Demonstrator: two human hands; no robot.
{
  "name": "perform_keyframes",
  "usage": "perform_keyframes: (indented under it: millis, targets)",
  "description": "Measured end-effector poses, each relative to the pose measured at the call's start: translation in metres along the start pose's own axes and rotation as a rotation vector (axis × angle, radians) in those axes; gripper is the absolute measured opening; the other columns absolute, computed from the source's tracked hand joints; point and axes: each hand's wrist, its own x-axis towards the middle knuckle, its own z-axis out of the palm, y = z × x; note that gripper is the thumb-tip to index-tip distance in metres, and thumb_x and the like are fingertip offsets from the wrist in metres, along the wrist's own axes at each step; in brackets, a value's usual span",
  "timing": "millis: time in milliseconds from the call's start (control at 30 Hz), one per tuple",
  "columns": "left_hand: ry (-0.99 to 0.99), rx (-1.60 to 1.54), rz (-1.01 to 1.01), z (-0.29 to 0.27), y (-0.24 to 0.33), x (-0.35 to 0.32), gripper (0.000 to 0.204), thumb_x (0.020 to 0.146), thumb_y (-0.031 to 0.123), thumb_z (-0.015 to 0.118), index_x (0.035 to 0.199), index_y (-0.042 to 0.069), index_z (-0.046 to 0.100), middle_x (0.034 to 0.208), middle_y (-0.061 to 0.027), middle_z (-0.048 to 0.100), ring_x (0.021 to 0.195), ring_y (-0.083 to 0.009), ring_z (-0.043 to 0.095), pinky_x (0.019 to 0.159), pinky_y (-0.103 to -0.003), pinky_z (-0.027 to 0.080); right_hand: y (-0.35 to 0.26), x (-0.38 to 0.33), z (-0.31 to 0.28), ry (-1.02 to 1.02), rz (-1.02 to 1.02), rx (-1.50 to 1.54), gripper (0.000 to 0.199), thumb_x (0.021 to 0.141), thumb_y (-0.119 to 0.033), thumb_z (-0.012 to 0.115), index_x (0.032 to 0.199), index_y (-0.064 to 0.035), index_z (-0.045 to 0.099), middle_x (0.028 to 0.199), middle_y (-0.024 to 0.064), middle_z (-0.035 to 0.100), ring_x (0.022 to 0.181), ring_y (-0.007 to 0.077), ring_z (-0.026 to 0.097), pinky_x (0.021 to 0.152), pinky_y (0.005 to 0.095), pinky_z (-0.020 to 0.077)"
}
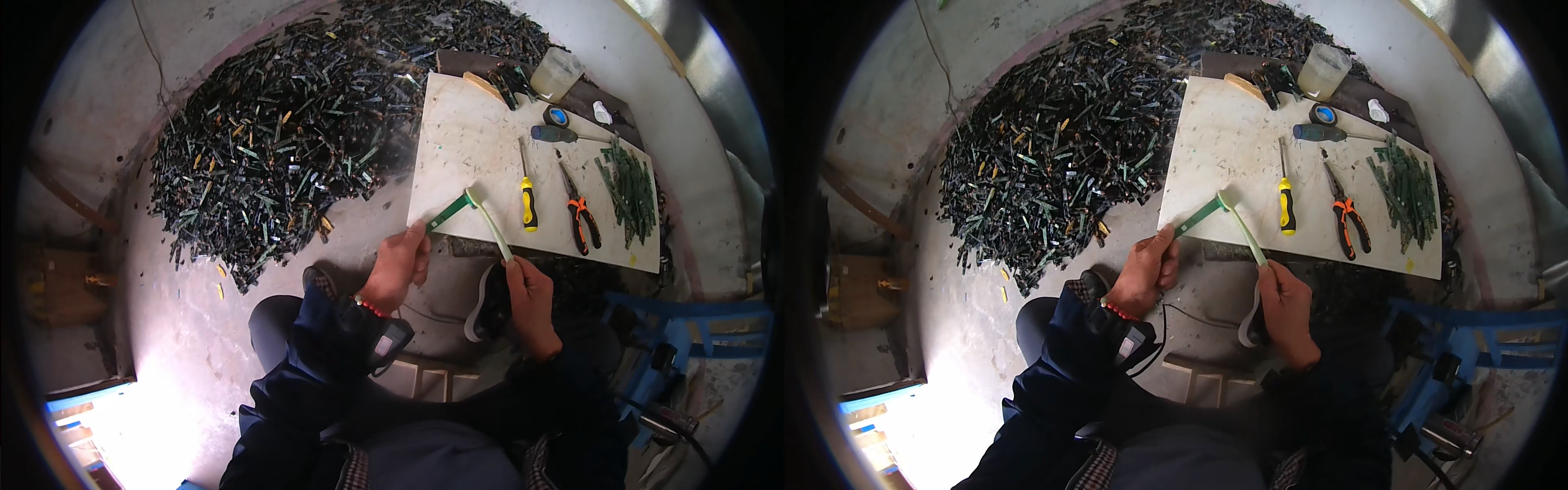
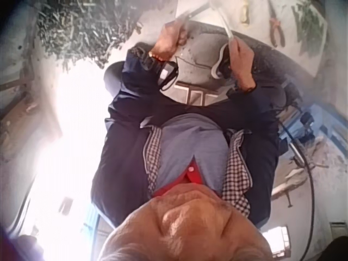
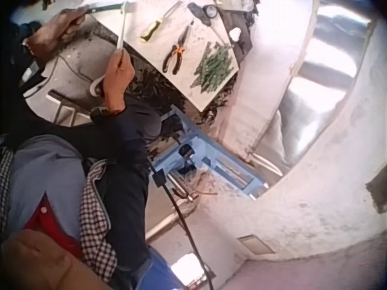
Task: The person sits on the floor and uses pliers to cut a green circuit board into smaller pieces. They then use a screwdriver to pry off components from the board and a brush to clean the surface.
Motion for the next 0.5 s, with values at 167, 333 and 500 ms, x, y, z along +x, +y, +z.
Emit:
perform_keyframes:
  millis: [167,333,500]
  targets:
    - [-0.014,-0.085,-0.030,0.002,0.004,-0.003,0.038,0.098,0.040,0.056,0.076,0.010,0.050,0.057,0.0017,0.038,0.047,-0.0103,0.033,0.046,-0.027,0.027,-0.009,-0.015,-0.001,-0.119,0.024,-0.054,0.019,0.095,-0.016,0.060,0.101,0.0010,0.067,0.059,0.0040,0.050,0.057,0.0044,0.044,0.051,0.0267,0.0396]
    - [0.008,-0.088,0.030,0.000,-0.001,0.000,0.034,0.096,0.035,0.059,0.074,0.010,0.052,0.056,0.0013,0.040,0.047,-0.0102,0.035,0.046,-0.027,0.028,-0.016,-0.016,-0.002,-0.108,0.015,-0.072,0.018,0.094,-0.014,0.060,0.100,0.0020,0.066,0.059,0.0025,0.049,0.057,0.0040,0.044,0.051,0.0258,0.0391]
    - [-0.050,0.048,0.132,-0.004,-0.006,0.001,0.029,0.096,0.029,0.058,0.077,0.007,0.058,0.061,0.0010,0.048,0.050,-0.0087,0.040,0.047,-0.025,0.031,-0.012,-0.005,-0.013,-0.009,0.046,0.051,0.020,0.093,-0.014,0.061,0.099,0.0047,0.066,0.061,0.0002,0.048,0.060,0.0030,0.043,0.052,0.0243,0.0383]
